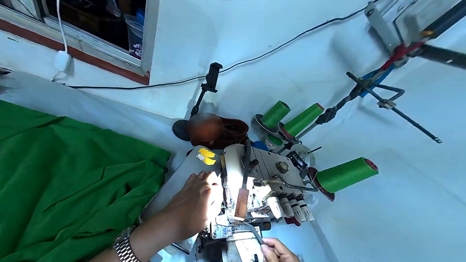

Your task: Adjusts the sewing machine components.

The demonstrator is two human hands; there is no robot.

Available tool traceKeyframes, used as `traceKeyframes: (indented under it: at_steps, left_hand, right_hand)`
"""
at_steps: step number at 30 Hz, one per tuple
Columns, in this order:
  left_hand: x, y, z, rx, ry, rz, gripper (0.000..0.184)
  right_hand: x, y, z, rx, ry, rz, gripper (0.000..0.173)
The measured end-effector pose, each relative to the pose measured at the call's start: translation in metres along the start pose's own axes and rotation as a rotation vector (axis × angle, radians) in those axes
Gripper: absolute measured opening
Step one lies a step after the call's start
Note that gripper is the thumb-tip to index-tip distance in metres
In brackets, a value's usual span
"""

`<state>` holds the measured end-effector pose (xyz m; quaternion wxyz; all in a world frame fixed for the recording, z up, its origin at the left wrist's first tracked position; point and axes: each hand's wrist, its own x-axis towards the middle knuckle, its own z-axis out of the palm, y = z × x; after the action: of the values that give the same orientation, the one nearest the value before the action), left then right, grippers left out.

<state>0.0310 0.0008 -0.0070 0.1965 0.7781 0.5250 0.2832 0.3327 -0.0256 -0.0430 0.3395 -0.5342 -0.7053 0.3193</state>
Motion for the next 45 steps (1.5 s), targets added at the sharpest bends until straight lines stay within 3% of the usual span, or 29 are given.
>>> traceKeyframes:
  at_steps: [4,8,11,16,20,23,28,30,35,38,42,45]
  left_hand:
    - [0.000,-0.001,0.000,-0.006,0.014,0.015,0.019]
    - [0.000,-0.003,0.001,-0.036,0.030,0.045,0.021]
    - [0.000,-0.002,0.000,-0.036,0.010,0.033,0.025]
    - [0.000,-0.004,0.003,-0.017,0.033,0.031,0.024]
    - [-0.001,-0.004,0.004,0.010,0.069,0.043,0.024]
    - [-0.002,-0.005,0.006,0.010,0.133,0.085,0.025]
    - [-0.002,-0.006,0.009,0.039,0.148,0.095,0.023]
    - [-0.001,-0.005,0.010,0.057,0.169,0.109,0.021]
    - [-0.001,-0.004,0.006,0.036,0.115,0.082,0.022]
    - [-0.002,-0.003,0.005,0.026,0.090,0.052,0.022]
    - [-0.002,-0.003,0.005,0.005,0.092,0.052,0.025]
    - [-0.002,-0.002,0.002,-0.023,0.076,0.046,0.023]
  right_hand:
    - [0.015,-0.008,0.014,0.066,0.057,0.069,0.005]
    - [0.015,0.005,-0.006,-0.136,0.151,0.187,0.028]
    - [0.023,0.030,-0.023,-0.127,0.388,0.211,0.037]
    - [0.087,0.058,-0.040,0.130,0.652,0.318,0.029]
    - [0.119,0.054,-0.035,0.347,0.559,0.263,0.013]
    - [0.122,0.041,-0.034,0.505,0.461,0.254,0.019]
    - [0.132,0.006,-0.059,0.219,0.251,0.231,0.023]
    - [0.135,0.005,-0.060,0.308,0.255,0.247,0.024]
    - [0.121,0.055,-0.044,0.597,0.419,0.410,0.022]
    - [0.118,0.071,-0.033,0.657,0.485,0.408,0.023]
    - [0.118,0.061,-0.030,0.603,0.529,0.375,0.021]
    - [0.112,0.058,-0.036,0.392,0.602,0.359,0.010]
